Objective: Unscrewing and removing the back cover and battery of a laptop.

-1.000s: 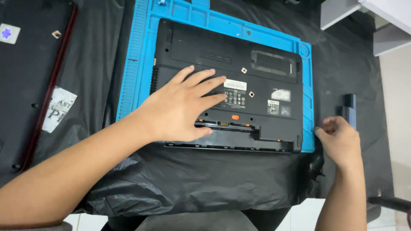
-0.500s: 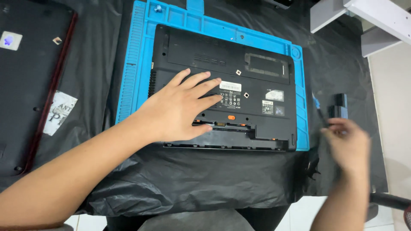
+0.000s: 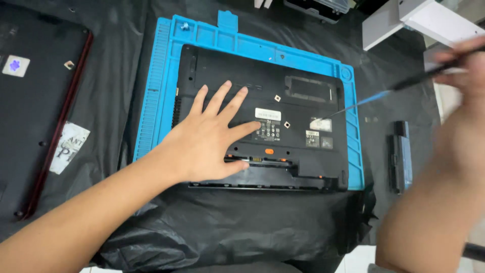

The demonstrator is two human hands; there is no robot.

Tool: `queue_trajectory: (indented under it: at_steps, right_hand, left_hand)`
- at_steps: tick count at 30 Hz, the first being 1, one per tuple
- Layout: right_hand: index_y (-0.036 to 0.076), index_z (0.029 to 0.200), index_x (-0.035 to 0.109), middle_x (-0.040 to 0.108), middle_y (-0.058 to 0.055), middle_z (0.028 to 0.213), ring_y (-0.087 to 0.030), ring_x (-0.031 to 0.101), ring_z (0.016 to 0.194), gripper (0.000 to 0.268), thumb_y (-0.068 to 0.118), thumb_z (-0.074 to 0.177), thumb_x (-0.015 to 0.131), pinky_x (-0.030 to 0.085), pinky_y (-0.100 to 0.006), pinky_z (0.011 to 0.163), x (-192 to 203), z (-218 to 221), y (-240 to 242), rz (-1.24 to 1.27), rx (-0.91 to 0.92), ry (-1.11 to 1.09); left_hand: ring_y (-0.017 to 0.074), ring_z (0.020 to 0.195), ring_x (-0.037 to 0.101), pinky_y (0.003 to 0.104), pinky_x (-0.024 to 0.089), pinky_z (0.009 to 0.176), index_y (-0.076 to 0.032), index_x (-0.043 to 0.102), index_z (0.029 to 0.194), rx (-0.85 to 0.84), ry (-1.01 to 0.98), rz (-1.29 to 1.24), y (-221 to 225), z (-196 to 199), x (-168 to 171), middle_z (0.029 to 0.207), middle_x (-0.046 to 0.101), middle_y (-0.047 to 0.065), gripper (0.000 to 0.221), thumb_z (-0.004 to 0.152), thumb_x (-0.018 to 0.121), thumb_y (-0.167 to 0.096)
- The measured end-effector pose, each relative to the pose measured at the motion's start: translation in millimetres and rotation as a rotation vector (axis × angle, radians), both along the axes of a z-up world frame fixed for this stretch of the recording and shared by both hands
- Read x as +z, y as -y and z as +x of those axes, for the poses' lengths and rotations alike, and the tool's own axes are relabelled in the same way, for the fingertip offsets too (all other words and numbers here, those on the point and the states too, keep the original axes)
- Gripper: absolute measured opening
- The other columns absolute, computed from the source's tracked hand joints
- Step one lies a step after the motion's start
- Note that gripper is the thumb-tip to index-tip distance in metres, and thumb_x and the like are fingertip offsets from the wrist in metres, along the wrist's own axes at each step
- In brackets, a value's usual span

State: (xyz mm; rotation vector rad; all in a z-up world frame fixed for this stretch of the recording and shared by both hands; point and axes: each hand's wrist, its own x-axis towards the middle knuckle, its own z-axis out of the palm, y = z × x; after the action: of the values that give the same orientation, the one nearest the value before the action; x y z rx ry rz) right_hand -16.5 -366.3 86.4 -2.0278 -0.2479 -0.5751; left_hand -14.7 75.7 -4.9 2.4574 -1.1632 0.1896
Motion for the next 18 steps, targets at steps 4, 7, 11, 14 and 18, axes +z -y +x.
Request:
queue_trajectory:
  at_steps: [4, 7, 11, 14, 18]
  right_hand:
    - [0.001, 0.140, 0.050, 0.066, -0.011, 0.119, -0.018, 0.069, 0.102, 0.021, 0.001, 0.121, 0.057, 0.056, -0.026, 0.091, 8, 13, -133, 0.031, 0.148, 0.083]
    - [0.000, 0.151, 0.044, 0.066, -0.016, 0.120, -0.022, 0.070, 0.101, 0.037, -0.006, 0.117, 0.056, 0.058, -0.028, 0.091, -8, 22, -142, -0.025, 0.193, 0.110]
    - [0.001, 0.148, 0.045, 0.067, -0.019, 0.119, -0.023, 0.071, 0.100, 0.037, -0.005, 0.114, 0.056, 0.060, -0.029, 0.086, -22, 37, -134, -0.065, 0.219, 0.110]
    - [-0.001, 0.150, 0.045, 0.067, -0.019, 0.118, -0.024, 0.070, 0.099, 0.038, -0.005, 0.114, 0.056, 0.058, -0.029, 0.087, -25, 35, -130, 0.030, 0.181, 0.061]
    - [-0.001, 0.156, 0.045, 0.067, -0.019, 0.118, -0.024, 0.071, 0.097, 0.042, -0.006, 0.116, 0.059, 0.059, -0.029, 0.090, -26, 34, -127, 0.086, 0.169, 0.035]
  left_hand:
    - [0.0527, 0.150, 0.017, 0.070, 0.014, 0.111, -0.021, 0.056, 0.145, 0.013, -0.085, 0.080, 1, 1, 0, 0.162, 0.023, 0.030, 0.080, 0.077, 0.065, -0.062]
    - [0.0537, 0.149, 0.017, 0.071, 0.014, 0.112, -0.021, 0.056, 0.145, 0.007, -0.089, 0.079, 1, 2, 1, 0.162, 0.023, 0.031, 0.079, 0.077, 0.064, -0.061]
    - [0.0543, 0.149, 0.018, 0.070, 0.015, 0.111, -0.019, 0.057, 0.138, -0.004, -0.088, 0.059, 1, 1, 2, 0.162, 0.024, 0.031, 0.074, 0.077, 0.066, -0.059]
    - [0.0533, 0.149, 0.019, 0.070, 0.016, 0.111, -0.019, 0.058, 0.138, -0.004, -0.094, 0.028, 1, 1, 2, 0.161, 0.025, 0.030, 0.073, 0.077, 0.067, -0.058]
    - [0.0530, 0.148, 0.020, 0.071, 0.017, 0.110, -0.019, 0.058, 0.138, -0.006, -0.084, 0.044, 1, 2, 4, 0.161, 0.024, 0.030, 0.072, 0.077, 0.067, -0.057]
